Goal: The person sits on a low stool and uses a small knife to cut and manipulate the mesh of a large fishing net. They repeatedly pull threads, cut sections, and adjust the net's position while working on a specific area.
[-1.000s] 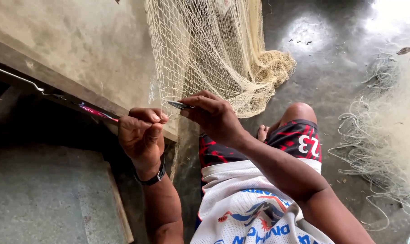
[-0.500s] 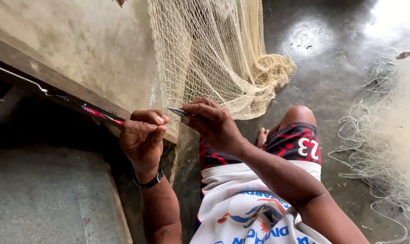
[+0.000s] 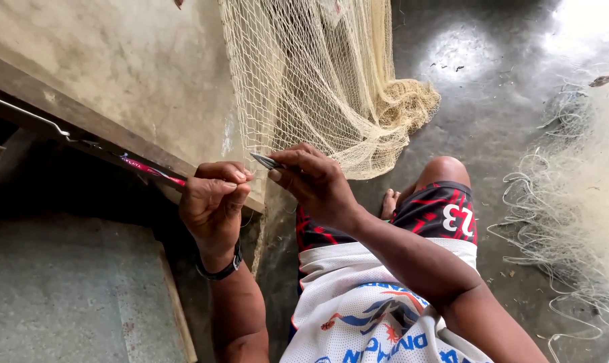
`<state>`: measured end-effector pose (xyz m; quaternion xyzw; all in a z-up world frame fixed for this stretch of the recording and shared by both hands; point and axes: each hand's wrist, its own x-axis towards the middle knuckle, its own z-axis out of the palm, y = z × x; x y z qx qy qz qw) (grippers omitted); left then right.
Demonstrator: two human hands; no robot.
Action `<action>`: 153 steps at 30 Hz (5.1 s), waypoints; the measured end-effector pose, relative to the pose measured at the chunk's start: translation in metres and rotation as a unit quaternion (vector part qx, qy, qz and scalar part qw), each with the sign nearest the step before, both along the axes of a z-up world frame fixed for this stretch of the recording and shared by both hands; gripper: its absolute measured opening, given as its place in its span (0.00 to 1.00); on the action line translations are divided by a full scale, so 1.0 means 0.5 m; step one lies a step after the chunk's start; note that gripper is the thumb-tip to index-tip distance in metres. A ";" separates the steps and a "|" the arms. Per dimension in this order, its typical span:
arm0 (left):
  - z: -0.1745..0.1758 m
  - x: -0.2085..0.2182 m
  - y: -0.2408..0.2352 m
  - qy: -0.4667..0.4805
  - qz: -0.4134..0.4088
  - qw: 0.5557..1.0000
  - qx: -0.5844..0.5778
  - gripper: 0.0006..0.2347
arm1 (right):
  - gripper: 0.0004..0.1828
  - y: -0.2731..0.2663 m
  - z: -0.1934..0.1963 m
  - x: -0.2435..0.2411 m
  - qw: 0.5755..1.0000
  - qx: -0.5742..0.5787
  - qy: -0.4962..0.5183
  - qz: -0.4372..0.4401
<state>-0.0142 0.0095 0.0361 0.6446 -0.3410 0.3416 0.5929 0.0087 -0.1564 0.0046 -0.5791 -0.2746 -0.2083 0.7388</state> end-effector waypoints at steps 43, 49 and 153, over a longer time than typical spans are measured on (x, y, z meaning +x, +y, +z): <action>-0.040 0.025 0.035 -0.170 0.295 0.901 0.271 0.07 | 0.16 -0.302 -0.110 -0.082 0.940 -0.328 -0.052 0.077; -0.026 0.008 0.029 -0.115 0.231 0.944 0.205 0.08 | 0.13 -0.321 -0.140 -0.086 0.960 -0.241 -0.034 0.141; -0.025 0.044 -0.045 0.066 -0.070 0.995 -0.026 0.05 | 0.07 -0.049 0.020 -0.033 0.897 -0.104 -0.374 -0.213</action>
